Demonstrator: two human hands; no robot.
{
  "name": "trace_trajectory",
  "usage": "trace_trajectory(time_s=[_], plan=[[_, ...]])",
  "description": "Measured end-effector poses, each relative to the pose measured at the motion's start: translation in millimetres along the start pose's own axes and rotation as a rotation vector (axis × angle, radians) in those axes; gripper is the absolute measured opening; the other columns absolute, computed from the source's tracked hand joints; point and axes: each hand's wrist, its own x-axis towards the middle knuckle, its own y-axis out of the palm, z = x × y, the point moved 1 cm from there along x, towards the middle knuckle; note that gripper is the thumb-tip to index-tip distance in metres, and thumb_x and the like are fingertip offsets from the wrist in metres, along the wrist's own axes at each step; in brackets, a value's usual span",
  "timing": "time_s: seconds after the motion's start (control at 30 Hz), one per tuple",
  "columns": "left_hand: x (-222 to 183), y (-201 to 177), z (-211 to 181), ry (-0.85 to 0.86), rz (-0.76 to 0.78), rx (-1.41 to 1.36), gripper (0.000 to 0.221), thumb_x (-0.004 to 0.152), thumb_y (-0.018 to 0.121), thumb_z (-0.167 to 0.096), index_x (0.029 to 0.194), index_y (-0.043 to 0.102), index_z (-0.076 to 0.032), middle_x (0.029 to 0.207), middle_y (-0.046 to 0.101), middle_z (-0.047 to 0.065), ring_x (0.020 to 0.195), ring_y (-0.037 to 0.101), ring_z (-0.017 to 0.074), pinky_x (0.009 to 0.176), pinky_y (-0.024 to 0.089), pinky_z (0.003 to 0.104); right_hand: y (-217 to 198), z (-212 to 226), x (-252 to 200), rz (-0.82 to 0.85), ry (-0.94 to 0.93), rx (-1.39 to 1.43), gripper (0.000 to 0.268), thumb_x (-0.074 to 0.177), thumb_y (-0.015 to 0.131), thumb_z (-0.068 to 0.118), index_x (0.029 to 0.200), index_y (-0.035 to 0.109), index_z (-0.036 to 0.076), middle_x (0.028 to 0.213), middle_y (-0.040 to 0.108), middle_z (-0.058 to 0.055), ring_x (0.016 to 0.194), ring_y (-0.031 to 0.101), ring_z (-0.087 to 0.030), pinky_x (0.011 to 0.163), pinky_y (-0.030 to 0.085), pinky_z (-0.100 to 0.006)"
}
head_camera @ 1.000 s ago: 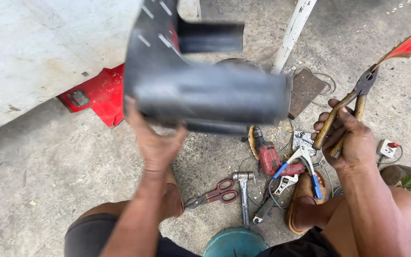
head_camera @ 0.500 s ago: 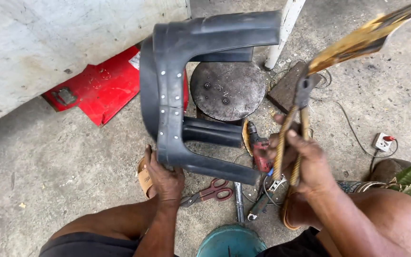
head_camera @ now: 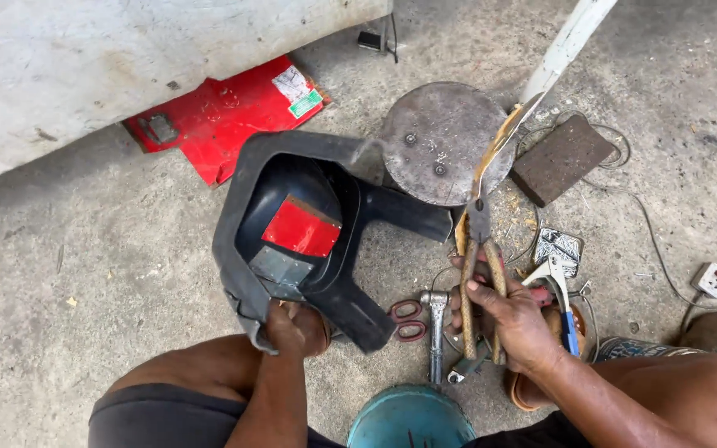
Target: Fitting a red plastic reflector into a black plastic housing by scraping off excess material and using pliers for adjustment.
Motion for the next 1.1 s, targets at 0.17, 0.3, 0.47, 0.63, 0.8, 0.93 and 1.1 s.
trace_trajectory(time_s=[0.17, 0.3, 0.47, 0.63, 0.8, 0.93, 1.1], plan=[[-94, -28, -36, 0.195, 0.332, -0.056, 0.048, 0.101, 0.054, -0.043, 0.13, 0.063, -0.006, 0.129, 0.055, 0.022, 0.12, 0.055, 0.0403, 0.104, 0.05, 0.048, -22, -12, 14, -0.086, 0.039, -0.081, 0.047, 0.098, 0.061, 0.012, 0.143, 0.059, -0.003, 0.083, 0.071, -0.029, 0.065, 0.072, -0.04, 0.064, 0.062, -0.054], [-176, -22, -119, -0.16, 0.377, -0.571, 0.087, 0.098, 0.051, -0.06, 0.168, 0.007, -0.034, 0.176, -0.015, 0.005, 0.151, 0.034, 0.0514, 0.122, 0.028, 0.068, -25, -8, 13, -0.198, 0.022, -0.149, 0.039, 0.1, 0.062, 0.008, 0.136, 0.062, -0.004, 0.083, 0.07, -0.029, 0.066, 0.072, -0.039, 0.064, 0.061, -0.052], [-228, -6, -171, -0.163, 0.306, -0.204, 0.072, 0.087, 0.059, -0.074, 0.133, 0.068, -0.02, 0.135, 0.069, 0.015, 0.12, 0.068, 0.0408, 0.106, 0.054, 0.059, -16, -12, 18, -0.258, -0.04, -0.259, 0.033, 0.099, 0.067, 0.006, 0.13, 0.064, -0.005, 0.083, 0.07, -0.029, 0.067, 0.072, -0.039, 0.063, 0.061, -0.049], [-280, 1, -175, -0.37, 0.473, -0.207, 0.065, 0.088, 0.066, -0.059, 0.128, 0.07, -0.009, 0.127, 0.072, 0.02, 0.119, 0.067, 0.0444, 0.106, 0.05, 0.064, -27, -39, 19, -0.165, -0.003, -0.266, 0.027, 0.098, 0.066, 0.003, 0.122, 0.063, -0.009, 0.08, 0.069, -0.031, 0.066, 0.073, -0.04, 0.061, 0.063, -0.052], [-316, 38, -159, -0.378, 0.576, -0.596, 0.064, 0.081, 0.073, -0.039, 0.139, 0.063, -0.013, 0.135, 0.069, 0.012, 0.129, 0.063, 0.0329, 0.112, 0.049, 0.056, -38, -32, -4, 0.199, 0.242, -0.176, 0.039, 0.097, 0.06, 0.013, 0.132, 0.067, -0.002, 0.081, 0.073, -0.023, 0.062, 0.07, -0.035, 0.059, 0.066, -0.051], [-304, 45, -144, -0.333, 0.562, -0.682, 0.058, 0.079, 0.077, -0.031, 0.133, 0.066, -0.012, 0.132, 0.07, 0.012, 0.129, 0.064, 0.0313, 0.114, 0.048, 0.054, -37, -30, -29, 0.188, 0.289, 0.001, 0.047, 0.095, 0.061, 0.01, 0.141, 0.065, -0.002, 0.079, 0.07, -0.026, 0.06, 0.07, -0.036, 0.054, 0.061, -0.043], [-315, 61, -140, -0.39, 1.112, -0.906, 0.068, 0.083, 0.085, -0.028, 0.143, 0.058, -0.01, 0.14, 0.065, 0.016, 0.133, 0.058, 0.0348, 0.122, 0.039, 0.053, -52, -36, -51, 0.17, 0.245, -0.192, 0.056, 0.091, 0.067, 0.018, 0.144, 0.068, 0.0, 0.076, 0.074, -0.025, 0.053, 0.075, -0.035, 0.036, 0.036, -0.029]])
